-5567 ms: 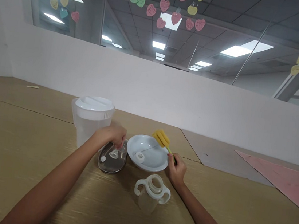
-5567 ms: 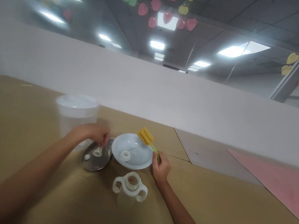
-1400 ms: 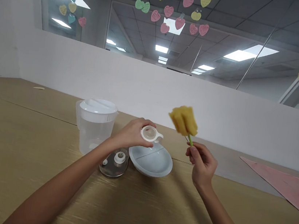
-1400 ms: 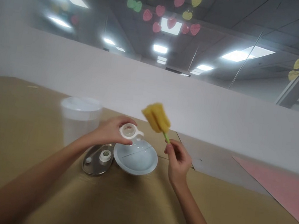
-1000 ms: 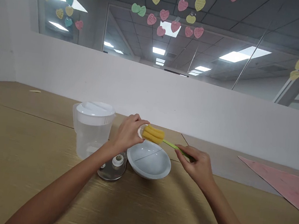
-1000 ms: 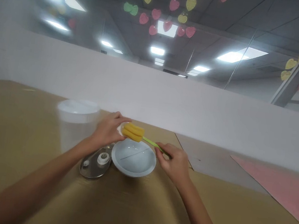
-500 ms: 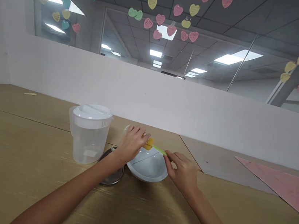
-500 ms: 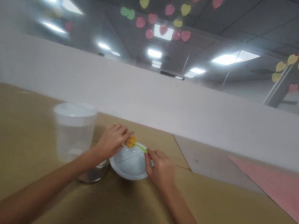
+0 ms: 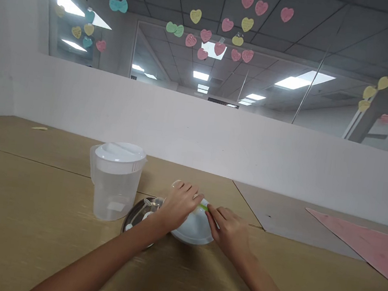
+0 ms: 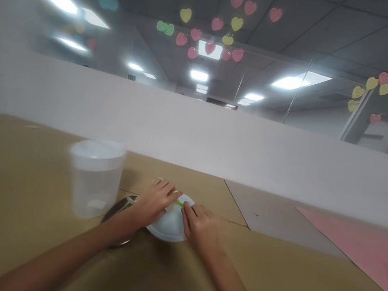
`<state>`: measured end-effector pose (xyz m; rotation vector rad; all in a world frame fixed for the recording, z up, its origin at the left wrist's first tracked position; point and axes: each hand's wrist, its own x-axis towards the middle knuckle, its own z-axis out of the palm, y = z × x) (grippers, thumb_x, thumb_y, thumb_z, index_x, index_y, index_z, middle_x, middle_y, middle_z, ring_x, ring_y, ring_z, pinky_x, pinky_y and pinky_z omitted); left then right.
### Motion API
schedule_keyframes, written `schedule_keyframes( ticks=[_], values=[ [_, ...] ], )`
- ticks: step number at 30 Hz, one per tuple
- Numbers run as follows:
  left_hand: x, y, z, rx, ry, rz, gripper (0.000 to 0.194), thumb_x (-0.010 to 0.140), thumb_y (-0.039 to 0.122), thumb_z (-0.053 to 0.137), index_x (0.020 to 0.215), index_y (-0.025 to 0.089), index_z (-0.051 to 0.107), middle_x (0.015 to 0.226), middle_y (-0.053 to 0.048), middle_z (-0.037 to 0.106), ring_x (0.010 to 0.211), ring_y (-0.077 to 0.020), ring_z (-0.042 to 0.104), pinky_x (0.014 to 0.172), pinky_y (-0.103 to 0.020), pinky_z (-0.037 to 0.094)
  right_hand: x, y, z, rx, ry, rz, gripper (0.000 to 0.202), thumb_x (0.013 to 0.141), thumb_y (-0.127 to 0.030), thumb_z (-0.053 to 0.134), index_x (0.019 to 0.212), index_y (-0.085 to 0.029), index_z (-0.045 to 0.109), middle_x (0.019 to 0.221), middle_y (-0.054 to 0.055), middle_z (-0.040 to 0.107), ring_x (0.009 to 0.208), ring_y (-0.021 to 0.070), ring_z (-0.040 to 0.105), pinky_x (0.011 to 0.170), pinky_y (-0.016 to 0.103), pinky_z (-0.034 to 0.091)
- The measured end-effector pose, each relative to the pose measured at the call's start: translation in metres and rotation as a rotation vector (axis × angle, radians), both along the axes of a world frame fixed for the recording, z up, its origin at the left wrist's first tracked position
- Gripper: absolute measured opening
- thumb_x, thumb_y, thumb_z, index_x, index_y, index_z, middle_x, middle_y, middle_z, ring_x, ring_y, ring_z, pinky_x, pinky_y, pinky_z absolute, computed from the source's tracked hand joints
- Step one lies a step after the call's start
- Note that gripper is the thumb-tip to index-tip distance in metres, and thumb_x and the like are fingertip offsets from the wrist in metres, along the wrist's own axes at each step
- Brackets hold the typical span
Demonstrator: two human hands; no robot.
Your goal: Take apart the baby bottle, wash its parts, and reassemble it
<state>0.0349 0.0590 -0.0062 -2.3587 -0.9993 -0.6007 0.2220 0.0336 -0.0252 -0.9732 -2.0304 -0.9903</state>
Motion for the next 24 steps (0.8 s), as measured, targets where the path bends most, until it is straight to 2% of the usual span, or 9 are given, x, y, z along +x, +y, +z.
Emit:
schedule_keyframes(
  ticks=[3, 8, 10, 13, 15, 17, 21, 24],
  values=[
    [-0.003, 0.007, -0.001, 0.034, -0.004, 0.066, 0.036, 0.077, 0.007, 0.046, 0.112, 0.019, 0.049, 0.096, -0.008, 0.053, 0.089, -0.0234, 0.047, 0.075, -0.036, 0.034, 0.006, 0.0, 0.007, -0.102, -0.022, -0.028, 0.025, 0.088, -0.023, 0.043, 0.091, -0.017, 0.068, 0.059, 0.0, 0.059, 0.05, 0.0105, 0.053, 0.047, 0.024, 0.028],
    [-0.02, 0.018, 0.005, 0.055, -0.027, 0.2, 0.037, 0.079, 0.002, 0.04, 0.11, 0.019, 0.052, 0.095, -0.008, 0.055, 0.089, -0.0239, 0.049, 0.075, -0.037, 0.035, 0.023, -0.006, 0.029, -0.428, 0.038, -0.135, 0.028, 0.088, -0.031, 0.04, 0.092, -0.023, 0.067, 0.066, 0.0, 0.064, 0.054, 0.0107, 0.056, 0.047, 0.022, 0.028],
    [-0.026, 0.02, 0.007, 0.038, -0.036, 0.248, 0.037, 0.078, 0.004, 0.044, 0.111, 0.018, 0.052, 0.097, -0.009, 0.055, 0.091, -0.025, 0.05, 0.076, -0.038, 0.035, 0.033, -0.006, 0.037, -0.477, 0.078, -0.248, 0.029, 0.087, -0.035, 0.04, 0.09, -0.025, 0.067, 0.073, 0.001, 0.066, 0.06, 0.0128, 0.059, 0.048, 0.022, 0.028],
    [-0.032, 0.021, 0.011, -0.069, -0.128, 0.289, 0.041, 0.074, 0.014, 0.055, 0.115, 0.017, 0.052, 0.102, -0.01, 0.055, 0.095, -0.0261, 0.051, 0.079, -0.037, 0.037, 0.049, 0.003, 0.041, -0.484, 0.195, -0.519, 0.031, 0.087, -0.039, 0.038, 0.092, -0.024, 0.065, 0.085, 0.004, 0.068, 0.07, 0.0187, 0.061, 0.049, 0.024, 0.029],
    [-0.032, 0.017, 0.015, -0.192, -0.241, 0.257, 0.052, 0.07, 0.024, 0.061, 0.12, 0.017, 0.049, 0.106, -0.01, 0.055, 0.096, -0.0254, 0.052, 0.08, -0.035, 0.04, 0.059, 0.014, 0.036, -0.588, 0.26, -0.69, 0.034, 0.088, -0.038, 0.033, 0.096, -0.022, 0.062, 0.087, 0.007, 0.068, 0.074, 0.0216, 0.062, 0.051, 0.025, 0.03],
    [-0.028, 0.008, 0.02, -0.323, -0.349, 0.173, 0.062, 0.068, 0.034, 0.062, 0.125, 0.018, 0.044, 0.11, -0.009, 0.054, 0.097, -0.0239, 0.053, 0.082, -0.032, 0.041, 0.066, 0.026, 0.024, -0.787, 0.216, -0.808, 0.038, 0.09, -0.034, 0.027, 0.097, -0.018, 0.061, 0.091, 0.012, 0.066, 0.078, 0.0238, 0.062, 0.053, 0.026, 0.032],
    [-0.012, -0.023, 0.027, -0.524, -0.424, -0.04, 0.063, 0.069, 0.047, 0.059, 0.125, 0.023, 0.044, 0.12, -0.006, 0.053, 0.105, -0.0235, 0.052, 0.089, -0.032, 0.04, 0.071, 0.041, -0.006, -0.952, 0.137, -0.799, 0.031, 0.087, -0.023, 0.034, 0.085, -0.01, 0.063, 0.091, 0.018, 0.065, 0.082, 0.0255, 0.062, 0.056, 0.027, 0.034],
    [0.001, -0.047, 0.027, -0.597, -0.355, -0.146, 0.064, 0.065, 0.053, 0.061, 0.122, 0.027, 0.048, 0.114, -0.005, 0.058, 0.102, -0.025, 0.053, 0.086, -0.033, 0.041, 0.07, 0.043, -0.021, -1.042, 0.071, -0.747, 0.024, 0.082, -0.019, 0.041, 0.082, -0.009, 0.064, 0.09, 0.018, 0.065, 0.08, 0.0241, 0.062, 0.056, 0.026, 0.033]
  ],
)
